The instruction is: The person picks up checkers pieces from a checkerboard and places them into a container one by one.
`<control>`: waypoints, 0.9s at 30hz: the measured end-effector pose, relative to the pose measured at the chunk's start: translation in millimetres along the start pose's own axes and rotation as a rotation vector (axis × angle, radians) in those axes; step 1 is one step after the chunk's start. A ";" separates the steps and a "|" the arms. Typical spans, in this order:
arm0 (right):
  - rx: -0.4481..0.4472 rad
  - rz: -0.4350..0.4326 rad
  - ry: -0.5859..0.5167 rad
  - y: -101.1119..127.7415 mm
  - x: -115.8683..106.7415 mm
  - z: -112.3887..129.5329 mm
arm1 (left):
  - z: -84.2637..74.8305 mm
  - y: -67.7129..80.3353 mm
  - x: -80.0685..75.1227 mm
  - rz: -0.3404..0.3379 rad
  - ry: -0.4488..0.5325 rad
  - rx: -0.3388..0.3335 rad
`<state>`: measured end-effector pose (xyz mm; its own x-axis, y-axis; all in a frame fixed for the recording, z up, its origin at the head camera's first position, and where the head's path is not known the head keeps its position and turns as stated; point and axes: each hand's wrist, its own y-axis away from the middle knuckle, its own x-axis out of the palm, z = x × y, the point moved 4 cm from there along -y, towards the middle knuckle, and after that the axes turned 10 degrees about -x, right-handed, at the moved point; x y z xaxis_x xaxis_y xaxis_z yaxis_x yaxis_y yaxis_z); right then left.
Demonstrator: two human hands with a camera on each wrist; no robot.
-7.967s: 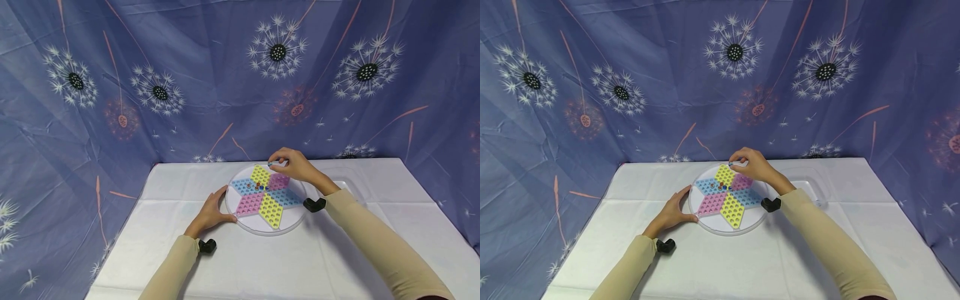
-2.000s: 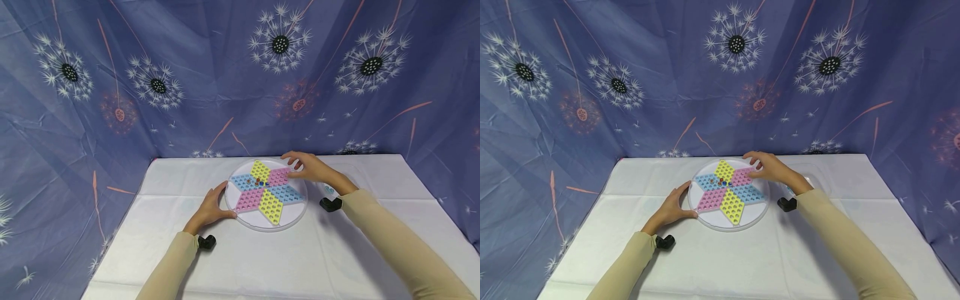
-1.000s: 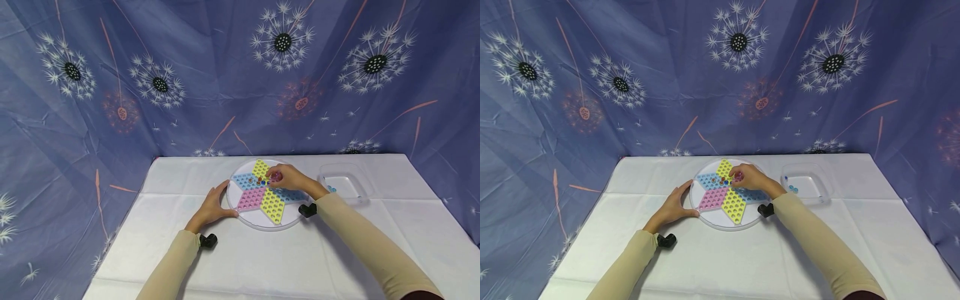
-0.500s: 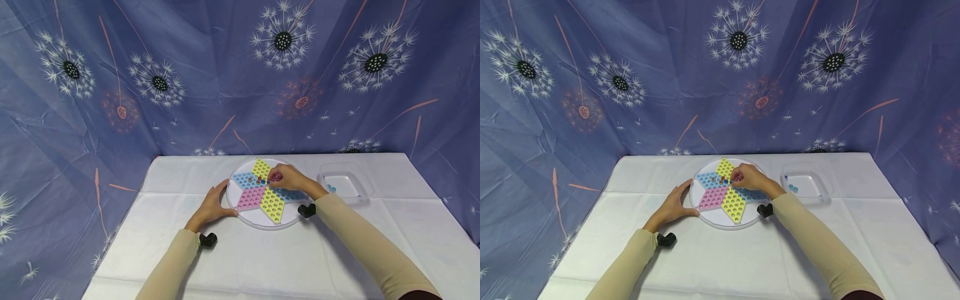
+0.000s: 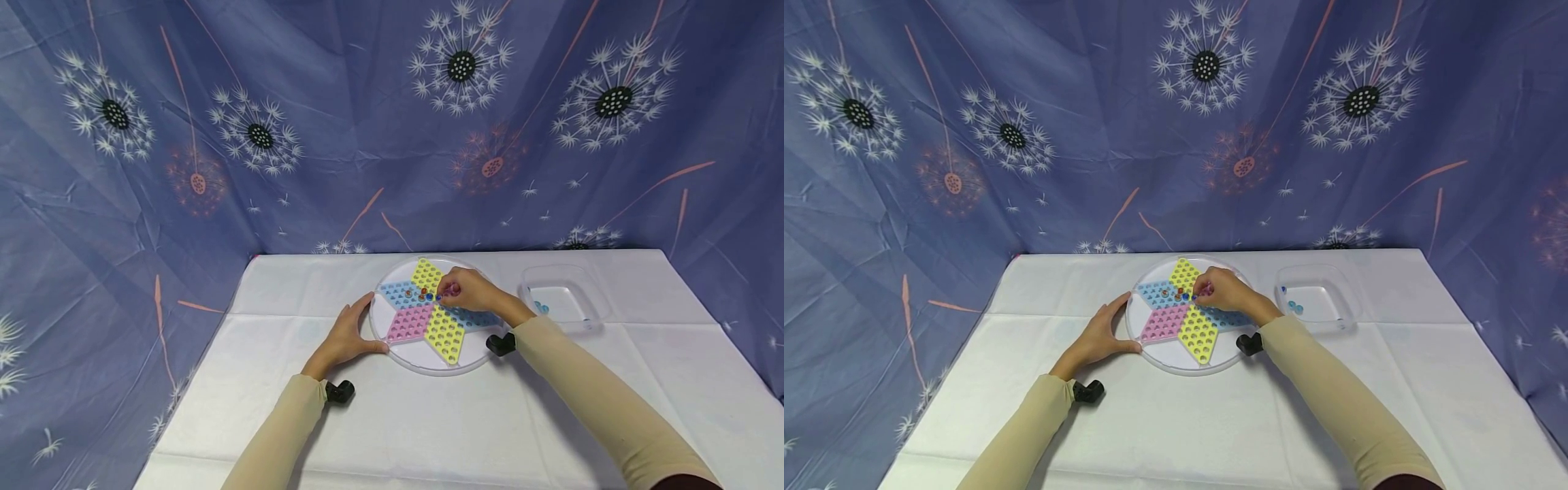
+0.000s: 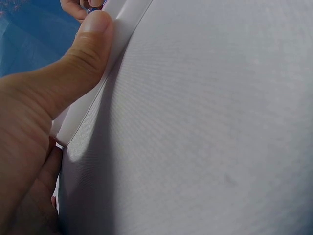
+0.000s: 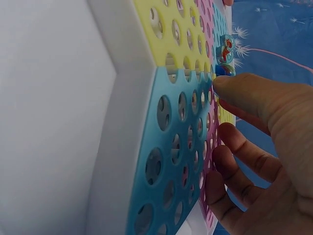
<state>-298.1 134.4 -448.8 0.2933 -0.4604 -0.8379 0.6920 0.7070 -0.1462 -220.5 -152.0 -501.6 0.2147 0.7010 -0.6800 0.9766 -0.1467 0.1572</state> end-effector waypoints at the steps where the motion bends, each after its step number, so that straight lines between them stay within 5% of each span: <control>1: 0.000 0.000 -0.001 -0.1 0.1 -0.3 | -0.3 0.3 -0.2 0.000 0.001 0.001; 18: -0.028 -0.002 0.008 -1.4 -2.3 0.5 | -2.5 2.1 -0.1 0.002 0.009 0.026; 27: -0.102 -0.100 -0.059 -2.3 -18.7 9.5 | -3.1 2.9 -0.3 -0.001 0.006 0.031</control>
<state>-298.9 136.3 -427.8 0.2667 -0.5596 -0.7847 0.6502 0.7055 -0.2821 -217.7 -150.5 -498.8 0.2135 0.7051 -0.6762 0.9768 -0.1672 0.1341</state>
